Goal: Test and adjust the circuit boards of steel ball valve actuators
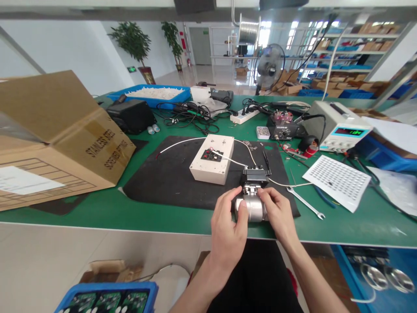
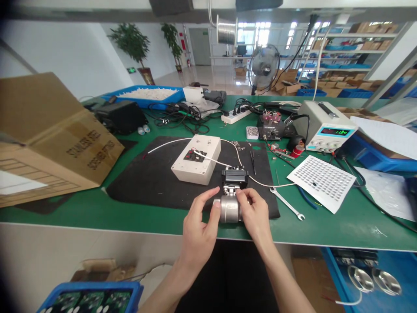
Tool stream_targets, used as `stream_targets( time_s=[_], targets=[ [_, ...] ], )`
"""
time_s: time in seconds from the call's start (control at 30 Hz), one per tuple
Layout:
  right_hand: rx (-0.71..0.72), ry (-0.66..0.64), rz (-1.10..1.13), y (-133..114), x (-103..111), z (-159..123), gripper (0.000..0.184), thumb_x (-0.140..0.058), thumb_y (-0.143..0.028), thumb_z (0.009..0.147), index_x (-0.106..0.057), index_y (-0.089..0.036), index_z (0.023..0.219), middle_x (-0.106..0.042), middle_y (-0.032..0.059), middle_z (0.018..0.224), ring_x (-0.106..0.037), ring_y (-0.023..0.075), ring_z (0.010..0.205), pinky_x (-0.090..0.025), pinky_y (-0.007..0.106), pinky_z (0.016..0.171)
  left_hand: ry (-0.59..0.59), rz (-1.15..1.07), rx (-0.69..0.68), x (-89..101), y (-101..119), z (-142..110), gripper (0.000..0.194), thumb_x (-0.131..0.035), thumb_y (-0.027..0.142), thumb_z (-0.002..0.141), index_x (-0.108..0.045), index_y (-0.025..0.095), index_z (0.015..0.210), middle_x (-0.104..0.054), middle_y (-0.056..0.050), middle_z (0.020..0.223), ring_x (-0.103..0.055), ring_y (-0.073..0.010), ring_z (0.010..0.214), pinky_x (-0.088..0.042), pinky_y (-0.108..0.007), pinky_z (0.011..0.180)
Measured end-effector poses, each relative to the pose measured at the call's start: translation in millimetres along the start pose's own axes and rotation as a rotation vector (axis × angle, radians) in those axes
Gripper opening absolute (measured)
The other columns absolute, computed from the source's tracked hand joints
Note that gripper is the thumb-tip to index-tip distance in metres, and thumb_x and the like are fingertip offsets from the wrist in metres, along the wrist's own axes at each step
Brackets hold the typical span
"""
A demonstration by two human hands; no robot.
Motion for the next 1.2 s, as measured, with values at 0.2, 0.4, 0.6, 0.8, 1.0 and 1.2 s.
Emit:
stream_targets(
  time_s=[0.2,0.4,0.6,0.8,1.0,1.2],
  targets=[
    [-0.005,-0.003,0.007,1,-1,1,0.038,-0.061,-0.055,0.095,-0.071,-0.020,0.082,-0.065,0.0000,0.075,-0.053,0.0175,0.071,-0.039,0.026,0.064,0.015,0.014,-0.064,0.6,1,2,0.029,-0.059,0.021,0.100,-0.064,0.023,0.129,-0.067,-0.007,0.128,-0.063,-0.0215,0.121,-0.051,-0.038,0.105],
    [-0.017,-0.001,0.001,0,-1,1,0.039,-0.062,-0.056,0.095,-0.070,-0.021,0.081,-0.064,-0.0005,0.074,-0.053,0.0179,0.072,-0.038,0.027,0.065,0.031,0.017,-0.083,1.9,1,4,0.026,-0.060,0.019,0.100,-0.064,0.022,0.125,-0.068,-0.007,0.124,-0.063,-0.0211,0.118,-0.052,-0.038,0.103],
    [-0.013,-0.004,0.005,-1,-2,2,0.037,-0.063,-0.055,0.094,-0.069,-0.021,0.081,-0.063,-0.0012,0.074,-0.052,0.0178,0.072,-0.037,0.027,0.065,0.023,0.015,-0.104,-0.9,-2,5,0.026,-0.061,0.017,0.099,-0.064,0.022,0.124,-0.067,-0.006,0.123,-0.063,-0.0200,0.118,-0.051,-0.037,0.104],
    [-0.022,-0.004,0.004,-1,-2,2,0.035,-0.062,-0.052,0.094,-0.068,-0.021,0.080,-0.062,-0.0014,0.073,-0.052,0.0177,0.072,-0.037,0.027,0.065,0.019,0.018,-0.098,-2.5,-5,5,0.026,-0.061,0.017,0.099,-0.064,0.022,0.124,-0.067,-0.005,0.123,-0.062,-0.0194,0.118,-0.051,-0.036,0.104],
    [-0.023,-0.010,-0.006,-2,-1,1,0.034,-0.062,-0.052,0.094,-0.069,-0.021,0.081,-0.063,-0.0008,0.074,-0.053,0.0183,0.073,-0.037,0.027,0.065,0.011,0.009,-0.081,-3.1,-10,6,0.026,-0.061,0.018,0.099,-0.064,0.023,0.124,-0.067,-0.006,0.123,-0.063,-0.0204,0.117,-0.051,-0.037,0.104],
    [-0.013,-0.008,-0.002,-4,-1,1,0.033,-0.062,-0.050,0.095,-0.069,-0.020,0.081,-0.064,-0.0006,0.076,-0.054,0.0186,0.074,-0.038,0.027,0.067,-0.014,-0.001,-0.065,-6.9,-16,6,0.024,-0.058,0.020,0.100,-0.064,0.022,0.123,-0.068,-0.007,0.124,-0.063,-0.0217,0.118,-0.052,-0.039,0.105]
  ],
)
Point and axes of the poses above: each hand's wrist, its own z-axis towards the middle knuckle, its own x-axis out of the back of the hand, y = z × x, the point moved 9 cm from there along z, towards the middle knuckle
